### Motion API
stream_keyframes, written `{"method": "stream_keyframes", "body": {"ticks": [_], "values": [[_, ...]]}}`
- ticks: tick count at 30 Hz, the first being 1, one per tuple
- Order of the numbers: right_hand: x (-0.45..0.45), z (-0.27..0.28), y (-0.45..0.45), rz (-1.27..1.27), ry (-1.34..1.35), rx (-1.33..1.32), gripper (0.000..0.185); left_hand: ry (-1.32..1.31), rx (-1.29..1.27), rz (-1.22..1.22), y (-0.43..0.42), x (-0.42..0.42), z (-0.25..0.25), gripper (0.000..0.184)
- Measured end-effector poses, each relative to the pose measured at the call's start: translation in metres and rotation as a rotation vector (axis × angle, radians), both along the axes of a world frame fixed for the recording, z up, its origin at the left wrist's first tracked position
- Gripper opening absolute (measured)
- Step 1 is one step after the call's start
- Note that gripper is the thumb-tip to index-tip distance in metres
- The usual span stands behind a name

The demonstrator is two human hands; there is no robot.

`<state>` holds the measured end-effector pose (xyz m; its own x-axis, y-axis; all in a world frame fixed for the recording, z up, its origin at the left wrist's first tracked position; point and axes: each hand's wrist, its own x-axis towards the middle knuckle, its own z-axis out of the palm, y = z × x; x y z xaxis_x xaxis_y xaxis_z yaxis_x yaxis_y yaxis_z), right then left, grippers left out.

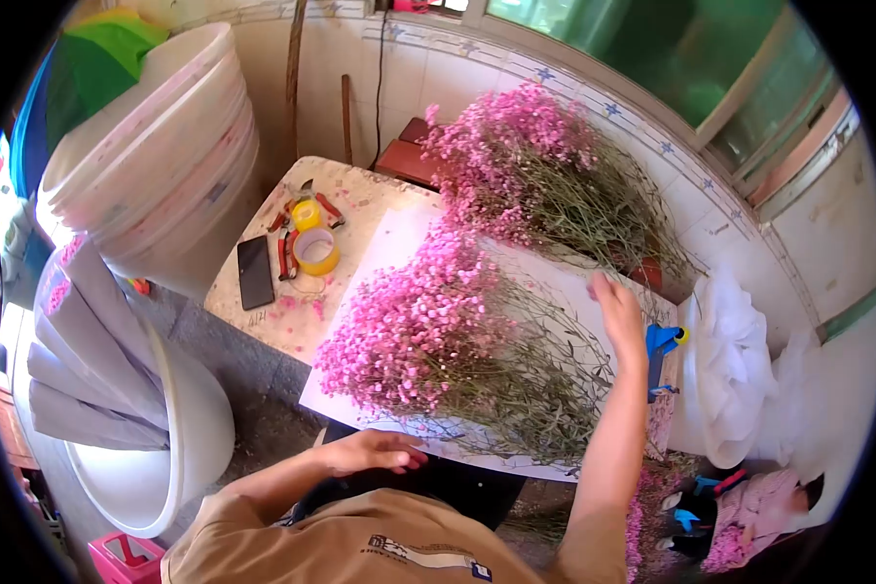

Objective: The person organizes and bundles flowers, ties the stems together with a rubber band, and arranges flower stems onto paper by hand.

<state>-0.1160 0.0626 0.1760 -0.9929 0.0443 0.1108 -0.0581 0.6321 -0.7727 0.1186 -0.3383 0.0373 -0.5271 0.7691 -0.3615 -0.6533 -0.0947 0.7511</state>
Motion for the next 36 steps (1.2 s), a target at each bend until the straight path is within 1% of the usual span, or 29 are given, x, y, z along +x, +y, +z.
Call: {"method": "stream_keyframes", "body": {"ticks": [1,3,4,5,6,8,9,10,11,13,14,16,17,18,19,20,21,22,23,24,26,27,28,30,31,33,34,35,36], "values": [[-0.028,-0.003,-0.024,0.053,-0.066,-0.082,0.068,-0.082,0.025,0.093,-0.009,0.006,-0.003,0.073],[-0.076,-0.011,-0.067,0.112,-0.328,0.006,0.095,-0.209,0.068,0.242,-0.022,0.011,0.0,0.079],[-0.092,-0.011,-0.093,0.133,-0.462,0.066,0.101,-0.273,0.095,0.312,-0.026,0.014,-0.002,0.081],[-0.109,-0.021,-0.112,0.102,-0.561,0.167,0.1,-0.264,0.104,0.382,-0.03,0.011,0.005,0.088],[-0.113,-0.024,-0.135,0.126,-0.608,0.219,0.102,-0.283,0.125,0.451,-0.033,0.009,0.008,0.096],[-0.116,-0.051,-0.17,0.104,-0.6,0.27,0.097,-0.308,0.212,0.546,-0.033,0.005,0.005,0.099],[-0.114,-0.07,-0.176,0.11,-0.628,0.298,0.097,-0.314,0.225,0.548,-0.033,0.002,0.009,0.1],[-0.111,-0.078,-0.191,0.289,-0.512,0.202,0.088,-0.305,0.236,0.553,-0.033,-0.006,0.015,0.101],[-0.105,-0.077,-0.194,0.343,-0.544,0.247,0.081,-0.321,0.274,0.526,-0.03,-0.013,0.011,0.1],[-0.077,-0.054,-0.221,0.455,-0.6,0.333,0.068,-0.347,0.315,0.523,-0.026,-0.027,0.016,0.087],[-0.062,-0.046,-0.224,0.455,-0.696,0.306,0.068,-0.358,0.32,0.524,-0.021,-0.032,0.016,0.081],[-0.012,-0.027,-0.22,0.573,-0.437,0.051,0.066,-0.378,0.355,0.529,-0.002,-0.039,0.014,0.072],[0.008,-0.014,-0.216,0.569,-0.453,0.063,0.066,-0.351,0.365,0.557,0.006,-0.042,0.019,0.063],[0.027,-0.002,-0.211,0.537,-0.338,0.028,0.065,-0.325,0.375,0.58,0.012,-0.042,0.024,0.055],[0.037,0.004,-0.206,0.499,-0.22,-0.006,0.065,-0.308,0.368,0.563,0.019,-0.04,0.018,0.052],[0.039,0.001,-0.199,0.484,-0.231,0.008,0.065,-0.293,0.371,0.563,0.035,-0.038,-0.002,0.048],[0.04,-0.006,-0.19,0.375,-0.262,0.003,0.065,-0.278,0.374,0.563,0.051,-0.037,-0.021,0.043],[0.042,-0.014,-0.179,0.265,-0.294,-0.003,0.064,-0.271,0.384,0.582,0.061,-0.038,-0.028,0.038],[0.04,-0.027,-0.171,0.264,-0.316,-0.005,0.064,-0.305,0.349,0.525,0.066,-0.037,-0.036,0.028],[0.042,-0.028,-0.172,0.264,-0.326,0.002,0.064,-0.316,0.355,0.526,0.064,-0.038,-0.034,0.028],[0.046,-0.027,-0.179,0.2,-0.252,0.072,0.064,-0.24,0.261,0.538,0.055,-0.037,-0.035,0.024],[0.044,-0.027,-0.182,0.17,-0.27,-0.001,0.065,-0.297,0.217,0.533,0.053,-0.038,-0.032,0.029],[0.041,-0.029,-0.181,0.172,-0.274,-0.002,0.065,-0.3,0.215,0.535,0.054,-0.034,-0.034,0.029],[0.032,-0.03,-0.176,0.243,-0.223,0.054,0.066,-0.206,0.272,0.635,0.052,-0.031,-0.035,0.032],[0.029,-0.027,-0.176,0.283,-0.22,0.087,0.071,-0.203,0.273,0.638,0.048,-0.033,-0.034,0.032],[0.024,-0.02,-0.182,0.283,-0.202,0.058,0.074,-0.191,0.184,0.385,0.035,-0.038,-0.032,0.049],[0.023,-0.017,-0.184,0.279,-0.187,0.029,0.077,-0.189,0.183,0.385,0.032,-0.035,-0.032,0.049],[0.016,-0.017,-0.172,0.325,-0.216,0.038,0.083,-0.217,0.24,0.406,0.03,-0.031,-0.032,0.048],[0.009,-0.017,-0.161,0.322,-0.21,0.032,0.083,-0.243,0.296,0.424,0.027,-0.03,-0.03,0.047]]}}
